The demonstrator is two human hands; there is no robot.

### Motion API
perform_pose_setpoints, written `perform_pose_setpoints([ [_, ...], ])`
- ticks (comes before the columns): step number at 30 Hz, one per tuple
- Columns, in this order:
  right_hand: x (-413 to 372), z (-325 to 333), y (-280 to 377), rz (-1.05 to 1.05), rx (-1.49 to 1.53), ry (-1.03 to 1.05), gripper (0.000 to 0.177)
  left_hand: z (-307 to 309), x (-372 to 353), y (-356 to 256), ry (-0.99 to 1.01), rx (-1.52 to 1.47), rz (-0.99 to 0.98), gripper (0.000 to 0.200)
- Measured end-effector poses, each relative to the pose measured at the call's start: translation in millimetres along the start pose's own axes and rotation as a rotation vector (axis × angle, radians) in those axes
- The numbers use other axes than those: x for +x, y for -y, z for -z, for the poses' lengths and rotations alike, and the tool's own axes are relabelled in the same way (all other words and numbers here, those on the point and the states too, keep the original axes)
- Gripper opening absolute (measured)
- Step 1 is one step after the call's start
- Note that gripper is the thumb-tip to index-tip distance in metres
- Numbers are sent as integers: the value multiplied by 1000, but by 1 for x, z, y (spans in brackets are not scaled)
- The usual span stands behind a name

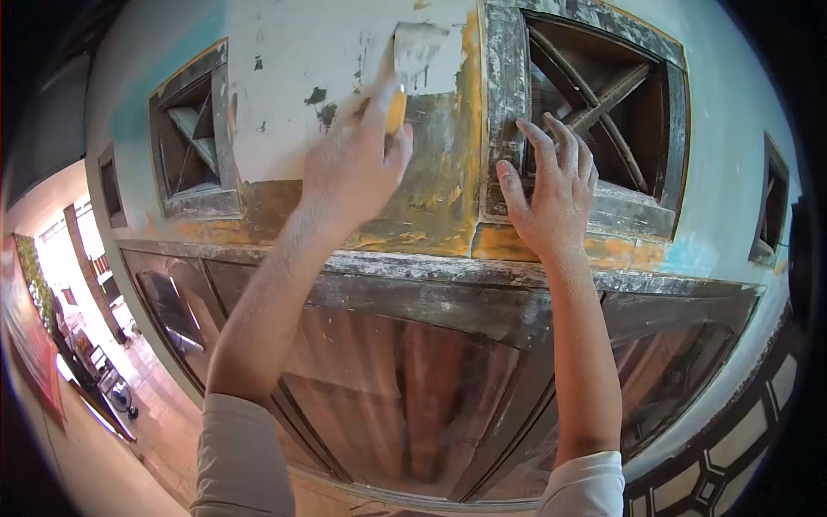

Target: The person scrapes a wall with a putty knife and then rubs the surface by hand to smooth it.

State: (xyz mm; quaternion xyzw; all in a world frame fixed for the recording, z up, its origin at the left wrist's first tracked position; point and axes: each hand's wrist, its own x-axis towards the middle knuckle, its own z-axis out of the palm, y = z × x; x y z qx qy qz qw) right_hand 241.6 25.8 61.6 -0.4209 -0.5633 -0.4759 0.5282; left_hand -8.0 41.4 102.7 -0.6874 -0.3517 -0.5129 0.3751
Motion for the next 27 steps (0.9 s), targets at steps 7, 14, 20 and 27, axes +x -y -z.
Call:
perform_pose_setpoints([
  [7, 1, 1, 1, 19, -20, 17, 54, 5, -83, 17, 255, -22, 211, 67],
  [14, -4, 2, 3, 8, -19, 23, 55, 31, -73, 66, 152, 18, 343, 61],
  [20, -6, -1, 11, -20, -46, 34, 57, 27, -158, 75, 358, -109, 548, 67],
  [27, 54, -26, 89, 220, -48, 23, 57, 51, -111, 108, 209, -99, 453, 61],
])
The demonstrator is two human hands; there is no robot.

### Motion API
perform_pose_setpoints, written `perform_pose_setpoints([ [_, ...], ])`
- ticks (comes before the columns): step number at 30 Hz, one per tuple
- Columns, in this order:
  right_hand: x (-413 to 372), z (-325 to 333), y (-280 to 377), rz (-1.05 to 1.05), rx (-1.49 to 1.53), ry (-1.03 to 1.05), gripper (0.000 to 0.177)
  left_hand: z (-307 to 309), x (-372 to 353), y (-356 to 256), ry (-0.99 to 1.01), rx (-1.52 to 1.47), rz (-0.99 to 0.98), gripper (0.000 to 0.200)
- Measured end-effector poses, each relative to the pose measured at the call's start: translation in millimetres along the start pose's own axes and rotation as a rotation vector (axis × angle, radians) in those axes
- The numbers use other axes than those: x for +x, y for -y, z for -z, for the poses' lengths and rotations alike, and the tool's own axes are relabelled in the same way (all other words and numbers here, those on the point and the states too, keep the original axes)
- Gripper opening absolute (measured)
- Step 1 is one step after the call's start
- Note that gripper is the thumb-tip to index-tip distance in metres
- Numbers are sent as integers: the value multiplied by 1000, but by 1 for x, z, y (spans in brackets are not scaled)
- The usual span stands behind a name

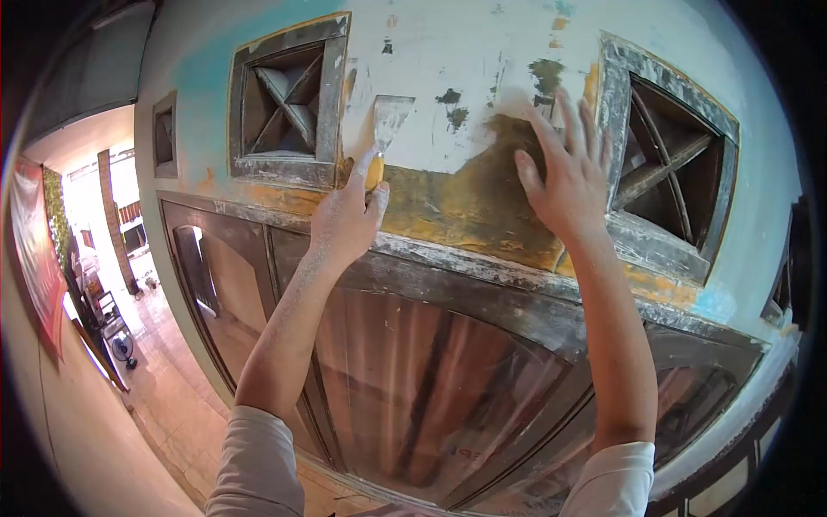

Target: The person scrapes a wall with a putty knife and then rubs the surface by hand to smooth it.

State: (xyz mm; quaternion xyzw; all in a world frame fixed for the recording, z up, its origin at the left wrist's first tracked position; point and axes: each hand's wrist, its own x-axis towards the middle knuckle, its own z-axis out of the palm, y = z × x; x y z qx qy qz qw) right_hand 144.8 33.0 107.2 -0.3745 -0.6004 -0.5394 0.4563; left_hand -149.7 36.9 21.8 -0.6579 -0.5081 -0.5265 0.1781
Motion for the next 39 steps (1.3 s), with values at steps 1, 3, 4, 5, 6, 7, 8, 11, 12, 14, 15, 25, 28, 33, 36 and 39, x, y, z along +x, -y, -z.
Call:
perform_pose_setpoints([
  [1, 10, -7, 6, 42, 0, 30, 57, 3, -4, -2, 20, -60, 18, 61],
  [3, 19, -26, 15, 44, -26, 22, 57, 2, -23, 2, 35, -118, 42, 60],
  [4, 20, -33, 20, 42, -58, 16, 57, -3, -43, 5, 96, -277, 126, 61],
  [5, 20, -32, 26, 24, -119, 39, 57, -9, -58, 9, 163, -436, 209, 61],
  [6, 18, -34, 27, 21, -121, 42, 57, -15, -68, 15, 167, -436, 208, 61],
  [7, 16, -36, 28, 10, -125, 23, 57, -22, -77, 23, 162, -375, 211, 61],
  [8, 16, -39, 30, 3, -126, 4, 57, -29, -82, 33, 156, -313, 216, 62],
  [11, 16, -38, 29, 14, -124, -10, 56, -24, -55, 48, 51, -311, 97, 61],
  [12, 16, -38, 29, 15, -120, -2, 56, -13, -44, 42, 47, -379, 119, 61],
  [14, 15, -38, 29, 20, -150, -11, 55, 6, -37, 27, 102, -511, 219, 60],
  [15, 14, -40, 28, 21, -150, -21, 54, 3, -39, 32, 66, -500, 209, 60],
  [25, 12, -41, 29, 46, -196, -38, 53, -22, -67, 65, -1, -296, 171, 60],
  [28, 12, -42, 28, 50, -188, -55, 52, 0, -53, 63, 32, -259, 150, 59],
  [33, 39, -47, 15, 92, -202, -116, 51, -22, -94, 79, 125, -229, 194, 61],
  [36, 71, -59, 12, 81, -203, -188, 52, -12, -73, 80, 74, -215, 118, 61],
  [39, 79, -50, 55, -72, -178, -115, 54, 3, -57, 77, 123, -179, 129, 62],
])
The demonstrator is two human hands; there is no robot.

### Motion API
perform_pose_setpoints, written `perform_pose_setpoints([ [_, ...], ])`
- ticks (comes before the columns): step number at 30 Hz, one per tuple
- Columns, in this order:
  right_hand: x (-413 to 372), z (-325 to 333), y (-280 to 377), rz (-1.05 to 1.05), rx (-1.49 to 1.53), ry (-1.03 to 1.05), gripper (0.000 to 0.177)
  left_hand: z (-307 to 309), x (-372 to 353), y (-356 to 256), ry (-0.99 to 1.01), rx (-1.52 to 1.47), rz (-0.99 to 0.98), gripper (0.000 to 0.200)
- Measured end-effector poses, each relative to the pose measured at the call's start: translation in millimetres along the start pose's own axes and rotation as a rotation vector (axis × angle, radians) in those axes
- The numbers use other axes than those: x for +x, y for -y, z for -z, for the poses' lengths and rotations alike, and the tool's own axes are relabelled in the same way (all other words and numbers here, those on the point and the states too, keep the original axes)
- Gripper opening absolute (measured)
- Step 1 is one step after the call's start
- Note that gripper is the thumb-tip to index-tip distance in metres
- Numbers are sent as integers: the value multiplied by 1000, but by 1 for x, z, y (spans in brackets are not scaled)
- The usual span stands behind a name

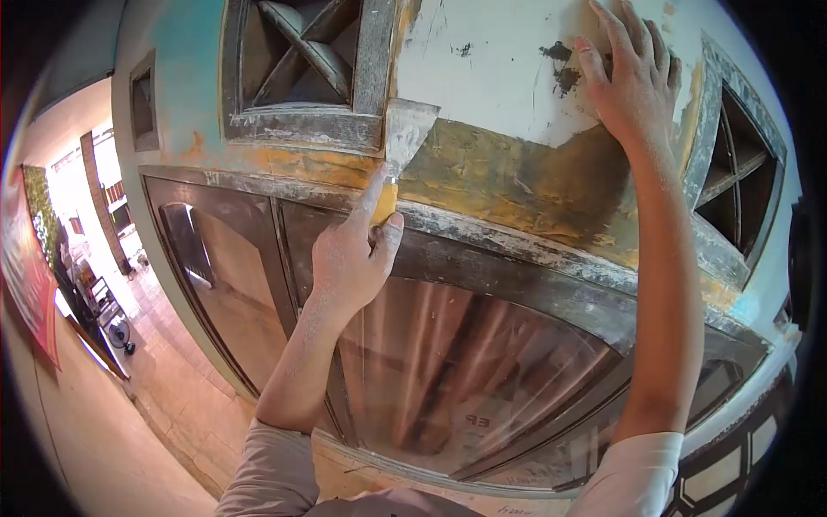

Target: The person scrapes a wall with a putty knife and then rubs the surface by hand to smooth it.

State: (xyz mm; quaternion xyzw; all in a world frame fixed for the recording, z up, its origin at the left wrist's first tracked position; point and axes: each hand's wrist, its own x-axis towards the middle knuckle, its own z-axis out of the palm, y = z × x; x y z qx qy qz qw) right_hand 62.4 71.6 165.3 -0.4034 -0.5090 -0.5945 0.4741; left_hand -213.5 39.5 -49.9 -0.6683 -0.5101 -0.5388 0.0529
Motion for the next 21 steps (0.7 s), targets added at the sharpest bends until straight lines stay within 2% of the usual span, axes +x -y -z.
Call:
perform_pose_setpoints([
  [6, -7, 21, 17, -24, 34, 25, 54, -31, -14, 23, -75, -17, -126, 61],
  [11, -11, 18, 17, -27, -59, 22, 54, -20, 2, 11, 6, -18, -64, 61],
  [14, -11, 23, 21, -34, -65, 39, 54, -23, -14, 15, -52, -104, -109, 61],
  [21, -12, 19, 14, -29, -18, 58, 55, -18, -6, 22, -19, 12, -81, 64],
])
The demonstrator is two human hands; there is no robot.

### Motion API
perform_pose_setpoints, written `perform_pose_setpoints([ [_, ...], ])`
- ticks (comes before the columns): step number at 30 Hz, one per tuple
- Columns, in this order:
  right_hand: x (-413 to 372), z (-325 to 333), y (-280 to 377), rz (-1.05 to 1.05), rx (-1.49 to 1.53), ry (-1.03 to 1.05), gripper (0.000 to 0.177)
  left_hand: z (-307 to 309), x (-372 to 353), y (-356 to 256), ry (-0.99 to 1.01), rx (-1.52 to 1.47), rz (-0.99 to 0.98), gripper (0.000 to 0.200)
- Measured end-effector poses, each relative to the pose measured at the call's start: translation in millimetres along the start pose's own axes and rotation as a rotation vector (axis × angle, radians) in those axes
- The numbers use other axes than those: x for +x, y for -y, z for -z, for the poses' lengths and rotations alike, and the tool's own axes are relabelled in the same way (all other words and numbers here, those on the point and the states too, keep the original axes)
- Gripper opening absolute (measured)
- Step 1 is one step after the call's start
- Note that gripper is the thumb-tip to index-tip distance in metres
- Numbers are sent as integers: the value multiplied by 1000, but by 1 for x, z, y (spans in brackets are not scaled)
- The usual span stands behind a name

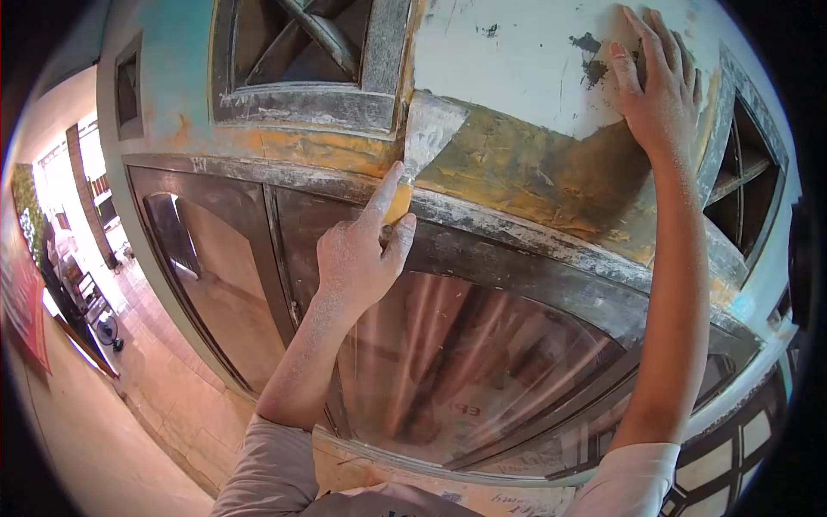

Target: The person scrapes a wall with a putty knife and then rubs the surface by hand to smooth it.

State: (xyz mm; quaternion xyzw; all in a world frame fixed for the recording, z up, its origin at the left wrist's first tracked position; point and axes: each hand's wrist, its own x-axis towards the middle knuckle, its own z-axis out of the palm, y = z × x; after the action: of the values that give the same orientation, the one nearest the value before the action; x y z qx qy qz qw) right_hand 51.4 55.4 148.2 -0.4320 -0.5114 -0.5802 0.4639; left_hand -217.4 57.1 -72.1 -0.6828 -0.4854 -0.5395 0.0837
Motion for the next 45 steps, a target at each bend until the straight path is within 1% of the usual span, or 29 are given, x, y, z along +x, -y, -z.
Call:
perform_pose_setpoints([
  [2, 1, 6, 1, -22, -7, 29, 54, 3, 1, -3, 23, -2, 11, 67],
  [4, -1, 7, 1, -34, -12, 70, 54, 0, -8, -4, -25, -60, 4, 61],
  [8, -2, 10, 4, -22, -21, 48, 54, -1, -6, -5, -9, -26, 22, 66],
  [10, -2, 11, 5, -25, -40, 41, 54, 5, 1, -9, 57, -43, 63, 66],
  [11, -3, 9, 2, -21, -10, 40, 55, 3, 1, -9, 58, -42, 59, 66],
  [13, -3, 7, -2, -22, 19, 40, 55, -2, -6, -7, -44, -83, -15, 61],
  [15, 0, 5, -11, -60, 31, 138, 56, -4, -10, -5, -28, -66, -10, 61],
  [16, 0, -8, -25, -61, 27, 136, 56, -5, -11, -5, -16, -50, -3, 61],
  [18, -2, -43, -53, 210, -58, -177, 53, 1, -5, -8, 18, -44, 24, 61],
  [20, -2, -44, -52, 207, -61, -176, 53, 3, -2, -10, 49, -36, 47, 61],
  [23, -4, -43, -53, 191, -73, -171, 52, -3, -10, -7, 6, -86, 13, 65],
  [25, -3, -44, -51, 188, -76, -175, 52, -16, -21, 2, -143, -235, -93, 62],
  [26, -4, -45, -52, 181, -80, -166, 52, -16, -29, 2, -151, -235, -91, 62],
  [28, -2, -45, -51, 174, -88, -166, 52, -14, -42, 0, 138, -661, 319, 52],
  [29, -3, -44, -51, 170, -80, -159, 52, -16, -44, 1, 139, -664, 314, 52],
  [30, -4, -43, -50, 165, -74, -151, 52, -20, -46, 3, 165, -795, 339, 42],
  [31, -4, -43, -50, 164, -81, -148, 52, -22, -47, 4, 194, -928, 366, 36],
  [34, -6, -42, -50, 179, -73, -149, 52, -22, -42, 4, 215, -1001, 412, 34],
  [35, -7, -43, -51, 190, -53, -154, 52, -24, -42, 6, 188, -1039, 377, 34],
  [36, -7, -43, -52, 198, -33, -160, 52, -25, -42, 11, 191, -1043, 381, 34],
  [38, -8, -43, -52, 200, -35, -157, 52, -28, -42, 16, 196, -1170, 344, 33],
  [39, -9, -43, -52, 200, -36, -156, 52, -27, -43, 14, 179, -1185, 331, 34],
  [40, -9, -42, -52, 201, -39, -155, 52, -28, -42, 12, 182, -1187, 331, 34],
  [42, -9, -41, -51, 189, -56, -155, 51, -30, -37, 9, 172, -1110, 332, 44],
  [43, -9, -41, -51, 189, -55, -152, 51, -29, -32, 7, 173, -1111, 335, 44],
  [45, -8, -40, -51, 212, -12, -156, 52, -25, -19, 3, 209, -966, 298, 47],
])
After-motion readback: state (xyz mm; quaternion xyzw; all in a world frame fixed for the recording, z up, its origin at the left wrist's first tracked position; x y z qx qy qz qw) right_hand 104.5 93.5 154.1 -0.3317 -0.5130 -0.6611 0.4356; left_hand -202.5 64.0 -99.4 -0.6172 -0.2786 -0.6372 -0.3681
